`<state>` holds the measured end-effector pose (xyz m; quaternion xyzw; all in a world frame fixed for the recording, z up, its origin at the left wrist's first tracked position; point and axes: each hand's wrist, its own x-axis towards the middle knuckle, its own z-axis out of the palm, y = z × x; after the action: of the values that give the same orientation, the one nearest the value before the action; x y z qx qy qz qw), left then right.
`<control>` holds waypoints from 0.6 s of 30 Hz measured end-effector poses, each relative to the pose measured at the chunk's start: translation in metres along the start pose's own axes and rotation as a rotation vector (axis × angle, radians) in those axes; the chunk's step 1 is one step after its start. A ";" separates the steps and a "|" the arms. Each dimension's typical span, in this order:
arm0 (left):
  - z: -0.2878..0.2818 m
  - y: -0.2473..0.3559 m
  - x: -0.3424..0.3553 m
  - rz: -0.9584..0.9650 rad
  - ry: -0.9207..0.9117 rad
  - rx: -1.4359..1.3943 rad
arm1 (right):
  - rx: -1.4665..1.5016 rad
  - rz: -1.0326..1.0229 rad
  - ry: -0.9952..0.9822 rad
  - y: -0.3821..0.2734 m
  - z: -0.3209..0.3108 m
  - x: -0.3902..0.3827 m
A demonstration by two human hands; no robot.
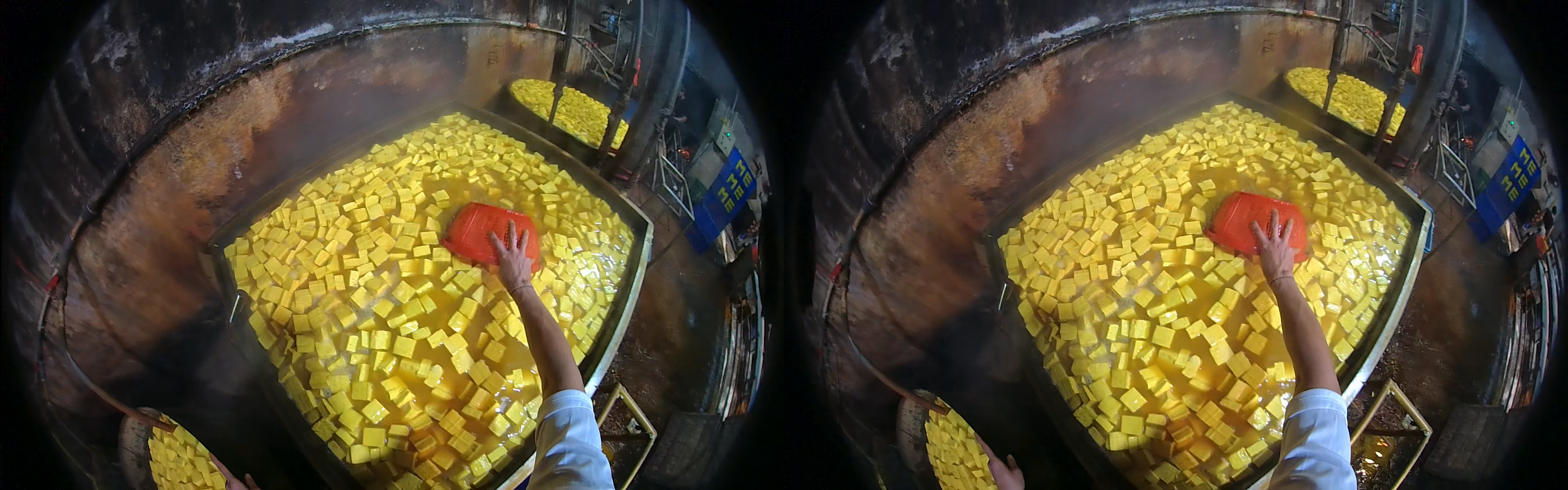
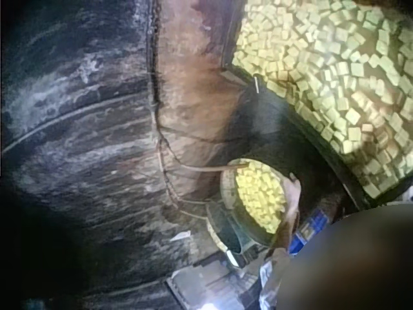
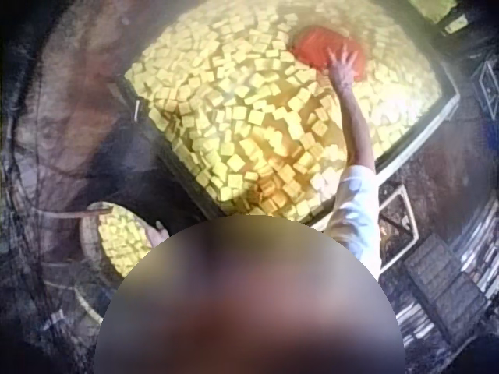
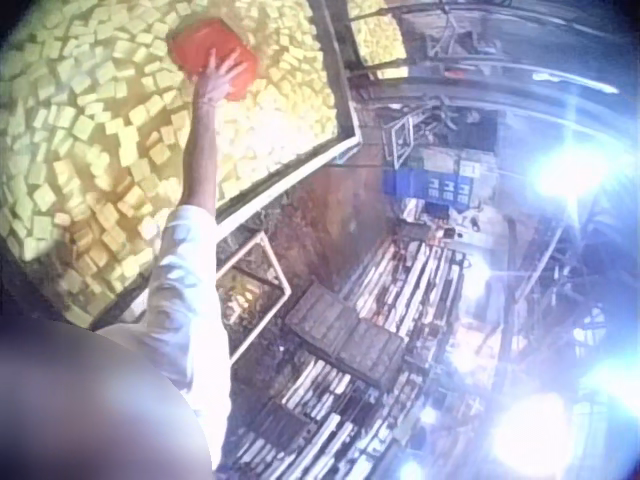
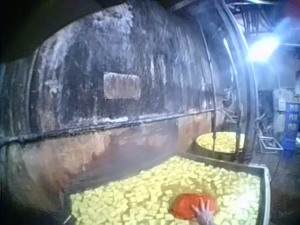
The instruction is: The person uses a red plastic strainer to scoop yellow cubed food items from a large rectangular metal tray filled with liquid and transfers them into a large round metal pot. The person repeats this scooping and transferring action multiple times.
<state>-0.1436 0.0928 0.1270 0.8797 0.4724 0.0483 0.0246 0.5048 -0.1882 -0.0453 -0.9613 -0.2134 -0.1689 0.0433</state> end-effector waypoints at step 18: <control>0.021 -0.015 -0.013 -0.015 0.005 -0.294 | -0.034 0.464 -0.290 -0.041 -0.064 -0.160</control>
<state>-0.1607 0.0904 0.1036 0.8628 0.4670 0.1189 0.1526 0.3316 -0.2248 -0.0392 -0.9992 0.0115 -0.0186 0.0339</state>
